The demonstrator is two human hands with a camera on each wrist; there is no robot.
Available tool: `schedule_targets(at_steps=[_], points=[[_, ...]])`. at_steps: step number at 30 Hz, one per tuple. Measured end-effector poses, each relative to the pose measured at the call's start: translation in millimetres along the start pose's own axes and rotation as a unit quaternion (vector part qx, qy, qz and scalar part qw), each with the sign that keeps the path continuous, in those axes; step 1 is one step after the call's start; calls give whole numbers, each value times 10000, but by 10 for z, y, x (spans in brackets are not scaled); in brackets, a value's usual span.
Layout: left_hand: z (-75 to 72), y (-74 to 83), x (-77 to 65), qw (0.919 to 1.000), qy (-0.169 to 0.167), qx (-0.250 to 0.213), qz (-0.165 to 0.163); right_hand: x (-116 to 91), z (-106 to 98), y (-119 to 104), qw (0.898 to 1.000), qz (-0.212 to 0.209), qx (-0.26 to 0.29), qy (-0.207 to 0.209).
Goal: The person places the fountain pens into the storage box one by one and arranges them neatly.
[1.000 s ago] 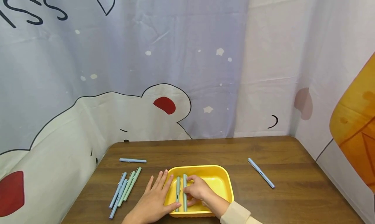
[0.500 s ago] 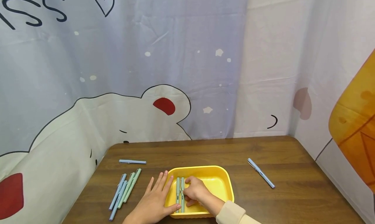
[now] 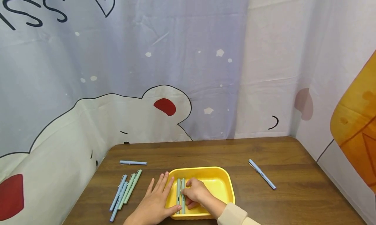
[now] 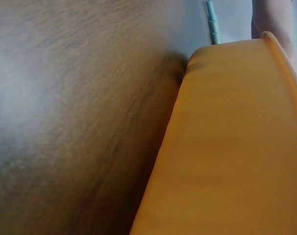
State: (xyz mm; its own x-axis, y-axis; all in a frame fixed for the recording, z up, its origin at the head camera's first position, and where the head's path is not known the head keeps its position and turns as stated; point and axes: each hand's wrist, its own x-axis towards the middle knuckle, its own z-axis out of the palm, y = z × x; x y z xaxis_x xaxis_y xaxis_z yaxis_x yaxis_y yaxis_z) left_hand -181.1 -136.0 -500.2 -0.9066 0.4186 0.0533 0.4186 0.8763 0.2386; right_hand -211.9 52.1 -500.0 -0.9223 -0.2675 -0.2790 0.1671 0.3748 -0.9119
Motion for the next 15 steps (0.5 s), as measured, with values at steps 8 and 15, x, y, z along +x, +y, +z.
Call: schedule_targets(at_steps=[8, 15], points=[[14, 0, -13, 10000, 54, -20, 27, 24, 2, 6, 10000, 24, 32, -40], [5, 10, -10, 10000, 70, 49, -18, 26, -16, 5, 9999, 24, 134, -93]])
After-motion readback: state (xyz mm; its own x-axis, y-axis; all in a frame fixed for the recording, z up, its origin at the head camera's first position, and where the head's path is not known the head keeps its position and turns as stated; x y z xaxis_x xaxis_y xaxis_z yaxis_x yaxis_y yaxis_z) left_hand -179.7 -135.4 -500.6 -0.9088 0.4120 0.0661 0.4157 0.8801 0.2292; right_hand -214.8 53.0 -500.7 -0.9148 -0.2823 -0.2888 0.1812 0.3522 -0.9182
